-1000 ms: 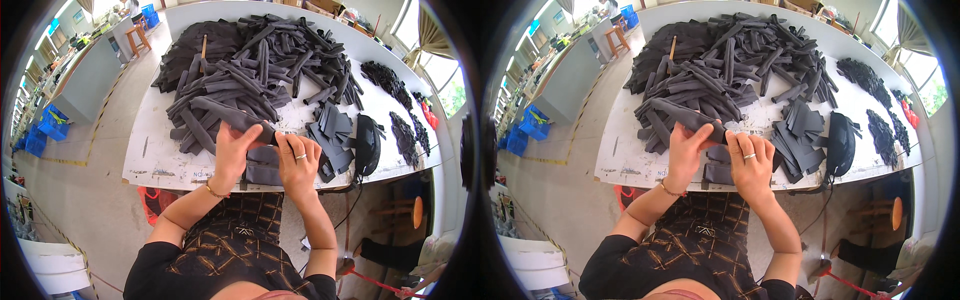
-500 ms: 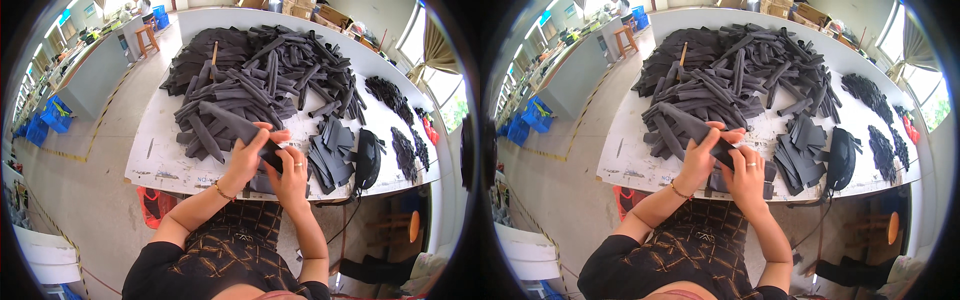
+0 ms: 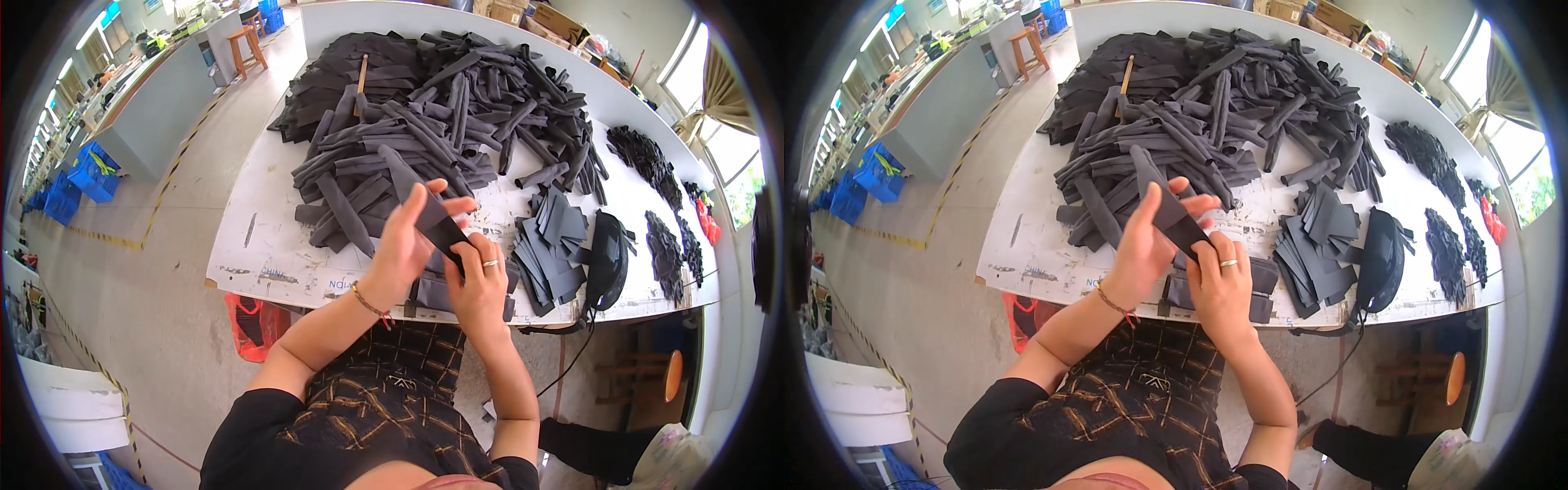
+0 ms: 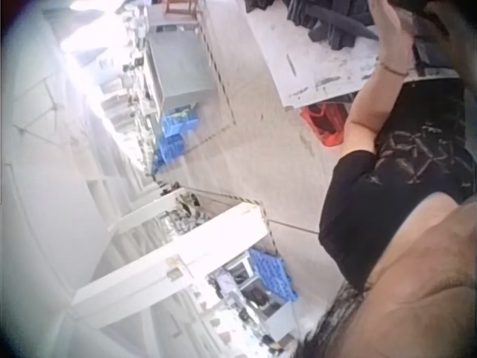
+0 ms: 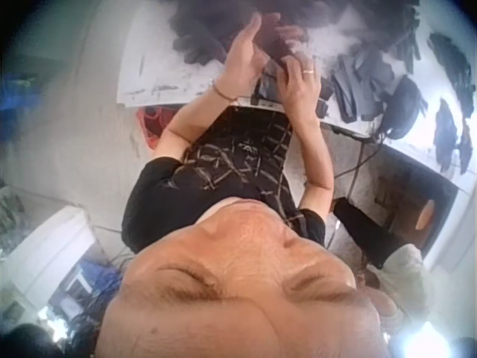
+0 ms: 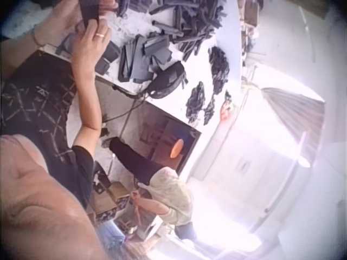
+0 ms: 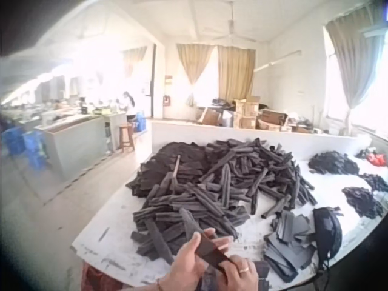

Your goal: The person repeatedly picks up a dark grey fabric tube and a flat fabric piece from a table. They insert the flat piece into the tube, fold the edges, and place the assembled unit on a growing stack. This process is repeated continuously throughout the video.

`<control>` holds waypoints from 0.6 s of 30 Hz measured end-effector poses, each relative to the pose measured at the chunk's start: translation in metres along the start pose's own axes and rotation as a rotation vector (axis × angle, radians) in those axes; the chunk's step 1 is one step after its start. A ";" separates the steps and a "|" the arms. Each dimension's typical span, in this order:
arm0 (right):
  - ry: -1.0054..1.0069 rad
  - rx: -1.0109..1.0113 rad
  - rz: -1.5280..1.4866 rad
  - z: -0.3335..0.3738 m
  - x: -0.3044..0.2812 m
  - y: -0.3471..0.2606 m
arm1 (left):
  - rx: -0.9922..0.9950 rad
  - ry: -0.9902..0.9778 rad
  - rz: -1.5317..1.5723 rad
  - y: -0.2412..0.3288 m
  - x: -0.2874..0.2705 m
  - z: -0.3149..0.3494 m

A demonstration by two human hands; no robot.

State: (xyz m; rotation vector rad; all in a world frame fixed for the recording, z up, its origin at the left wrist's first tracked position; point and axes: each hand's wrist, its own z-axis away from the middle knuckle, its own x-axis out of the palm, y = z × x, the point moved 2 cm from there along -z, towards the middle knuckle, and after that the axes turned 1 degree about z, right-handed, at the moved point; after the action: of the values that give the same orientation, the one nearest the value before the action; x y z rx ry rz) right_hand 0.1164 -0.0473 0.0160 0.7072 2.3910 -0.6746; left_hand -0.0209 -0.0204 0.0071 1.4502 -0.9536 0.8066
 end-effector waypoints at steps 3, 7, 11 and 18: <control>0.016 -0.029 0.016 -0.002 0.000 0.001 | 0.024 -0.052 -0.093 -0.006 -0.006 0.000; 0.057 -0.022 0.011 0.003 0.008 0.000 | 0.103 -0.027 -0.073 -0.029 -0.001 0.007; 0.074 0.016 0.000 0.007 0.012 -0.002 | 0.070 0.057 -0.052 -0.029 0.002 0.009; 0.078 0.035 0.013 0.008 0.009 0.000 | 0.070 0.037 -0.195 -0.014 0.003 0.000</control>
State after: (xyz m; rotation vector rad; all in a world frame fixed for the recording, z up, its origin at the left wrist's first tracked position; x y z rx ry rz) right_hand 0.1126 -0.0496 0.0042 0.7759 2.4487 -0.6974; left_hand -0.0072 -0.0202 0.0039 1.5563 -0.7492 0.7263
